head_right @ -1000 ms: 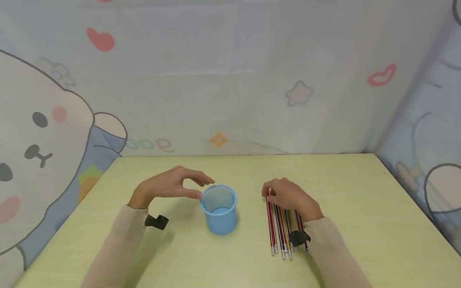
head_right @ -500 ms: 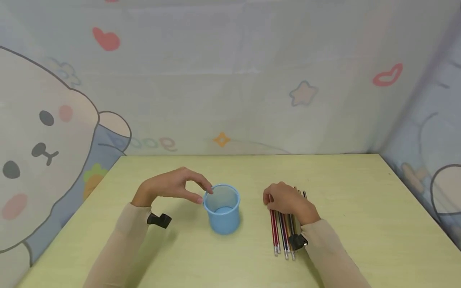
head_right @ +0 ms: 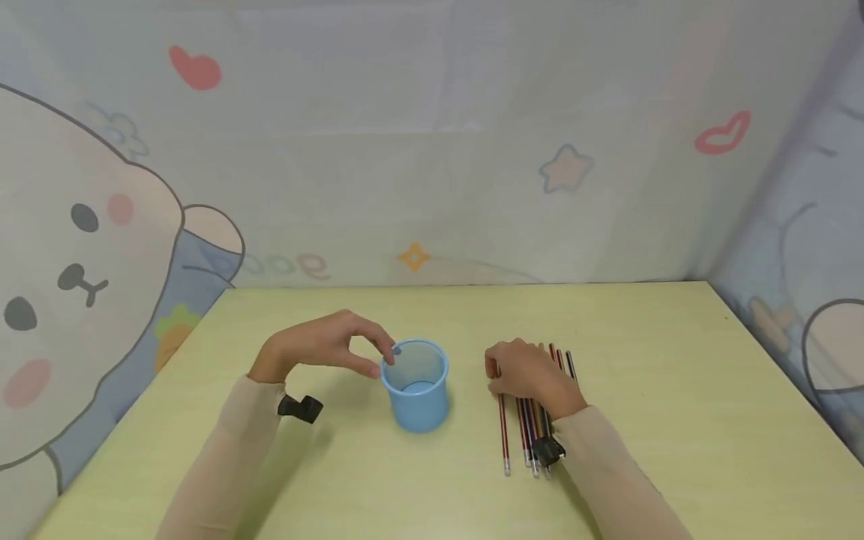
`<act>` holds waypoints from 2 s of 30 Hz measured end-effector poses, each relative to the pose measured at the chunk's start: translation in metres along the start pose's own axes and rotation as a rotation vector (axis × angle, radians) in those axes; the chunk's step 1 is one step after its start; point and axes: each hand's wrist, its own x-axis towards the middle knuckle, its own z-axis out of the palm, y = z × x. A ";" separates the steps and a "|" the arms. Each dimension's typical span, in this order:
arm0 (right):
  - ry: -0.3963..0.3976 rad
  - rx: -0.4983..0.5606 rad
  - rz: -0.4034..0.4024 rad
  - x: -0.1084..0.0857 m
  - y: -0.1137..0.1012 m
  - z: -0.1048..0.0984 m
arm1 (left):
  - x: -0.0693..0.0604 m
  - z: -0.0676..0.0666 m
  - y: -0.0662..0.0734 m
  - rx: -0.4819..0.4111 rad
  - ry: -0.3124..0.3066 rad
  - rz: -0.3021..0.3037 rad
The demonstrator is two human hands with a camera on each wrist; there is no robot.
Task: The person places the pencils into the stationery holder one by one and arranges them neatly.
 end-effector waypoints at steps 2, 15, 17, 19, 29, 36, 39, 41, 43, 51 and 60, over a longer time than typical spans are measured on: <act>-0.008 0.014 0.009 0.000 -0.002 0.000 | 0.000 -0.001 0.001 -0.004 -0.004 -0.002; 0.037 0.041 0.134 -0.003 -0.017 0.008 | 0.004 -0.003 0.004 0.005 -0.023 0.003; 0.060 0.045 0.161 -0.002 -0.018 0.010 | 0.005 -0.003 0.004 0.002 -0.026 -0.001; 0.082 0.035 0.187 -0.002 -0.021 0.011 | 0.005 -0.003 0.004 0.000 -0.029 0.003; 0.144 -0.090 0.201 -0.003 -0.030 0.018 | 0.005 -0.002 0.004 0.000 -0.035 -0.004; 0.107 0.045 0.198 0.002 -0.022 0.014 | 0.005 -0.002 0.004 0.002 -0.031 -0.006; 0.064 0.173 0.177 0.003 -0.017 0.008 | 0.004 -0.001 0.003 0.000 -0.038 -0.005; 0.046 0.240 0.157 0.004 -0.016 0.002 | 0.004 -0.001 0.003 0.001 -0.041 -0.004; 0.054 0.294 0.138 0.004 -0.017 -0.005 | 0.004 -0.001 0.002 0.004 -0.038 0.003; 0.245 0.322 0.062 -0.004 -0.038 -0.034 | 0.006 -0.001 0.006 0.002 -0.048 0.015; 0.620 0.424 -0.004 -0.012 -0.065 -0.045 | 0.009 -0.002 0.008 0.019 -0.033 0.021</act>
